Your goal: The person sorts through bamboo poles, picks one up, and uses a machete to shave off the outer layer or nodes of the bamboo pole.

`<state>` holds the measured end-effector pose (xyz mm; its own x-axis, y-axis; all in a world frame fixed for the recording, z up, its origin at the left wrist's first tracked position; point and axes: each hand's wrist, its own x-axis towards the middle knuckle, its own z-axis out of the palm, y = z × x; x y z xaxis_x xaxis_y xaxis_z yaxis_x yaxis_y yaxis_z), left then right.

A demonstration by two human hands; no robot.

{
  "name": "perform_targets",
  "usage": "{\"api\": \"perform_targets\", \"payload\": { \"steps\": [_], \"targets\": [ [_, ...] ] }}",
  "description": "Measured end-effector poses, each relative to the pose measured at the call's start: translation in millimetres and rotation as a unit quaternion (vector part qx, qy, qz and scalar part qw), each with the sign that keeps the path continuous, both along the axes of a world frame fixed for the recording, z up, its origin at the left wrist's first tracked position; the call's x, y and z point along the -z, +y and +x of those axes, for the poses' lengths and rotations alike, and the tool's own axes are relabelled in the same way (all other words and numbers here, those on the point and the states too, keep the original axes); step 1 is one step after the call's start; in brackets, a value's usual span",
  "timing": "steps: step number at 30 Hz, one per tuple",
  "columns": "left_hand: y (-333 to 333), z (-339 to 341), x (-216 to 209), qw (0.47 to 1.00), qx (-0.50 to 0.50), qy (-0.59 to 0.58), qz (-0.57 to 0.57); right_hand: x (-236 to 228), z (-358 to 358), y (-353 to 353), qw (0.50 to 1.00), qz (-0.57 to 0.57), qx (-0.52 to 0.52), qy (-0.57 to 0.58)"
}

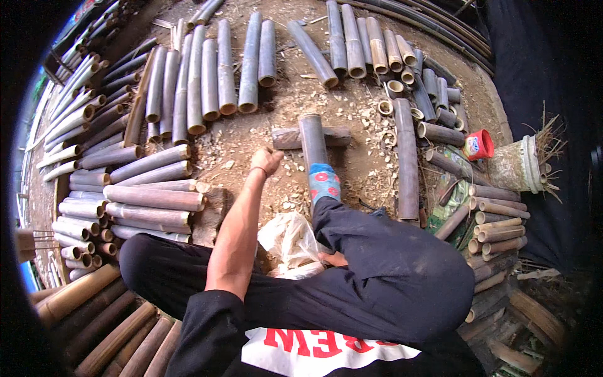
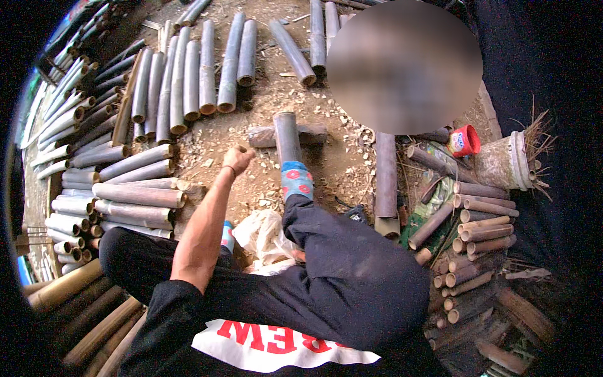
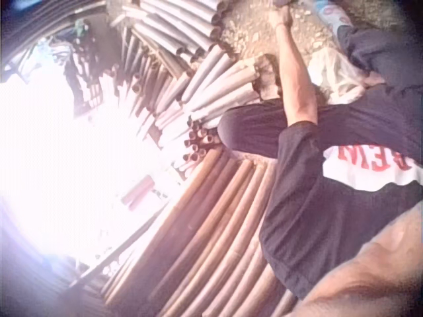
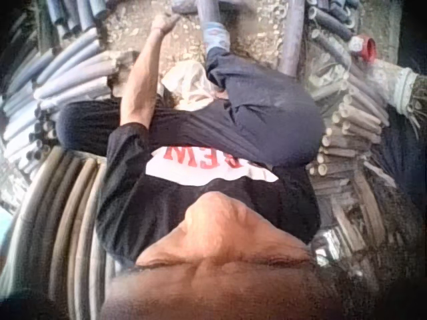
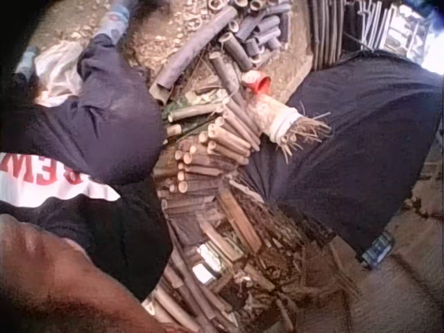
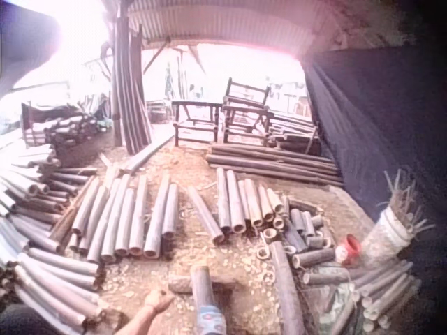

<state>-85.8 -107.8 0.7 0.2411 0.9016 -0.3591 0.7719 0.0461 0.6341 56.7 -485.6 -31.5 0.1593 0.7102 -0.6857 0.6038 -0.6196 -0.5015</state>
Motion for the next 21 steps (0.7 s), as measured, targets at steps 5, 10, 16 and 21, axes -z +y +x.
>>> {"api": "perform_targets", "payload": {
  "steps": [5, 10, 16, 21],
  "targets": [
    [-3.0, 44.0, 7.7, 0.952, -0.081, -0.21, -0.209, 9.4, 6.0, -15.3, 1.0, 0.001, 0.003, -0.021],
    [-5.3, 95.5, 39.4, 0.887, -0.075, -0.334, -0.309, 13.5, 2.5, -9.0, 1.0, -0.001, -0.009, -0.019],
    [-9.5, 117.4, 63.4, 0.808, -0.103, -0.438, -0.379, 7.4, 20.7, 10.2, 1.0, -0.002, 0.011, -0.011],
    [-15.3, 120.8, 72.3, 0.802, -0.12, -0.441, -0.384, -10.7, 26.4, 14.8, 0.999, -0.005, 0.031, 0.001]
  ]
}}
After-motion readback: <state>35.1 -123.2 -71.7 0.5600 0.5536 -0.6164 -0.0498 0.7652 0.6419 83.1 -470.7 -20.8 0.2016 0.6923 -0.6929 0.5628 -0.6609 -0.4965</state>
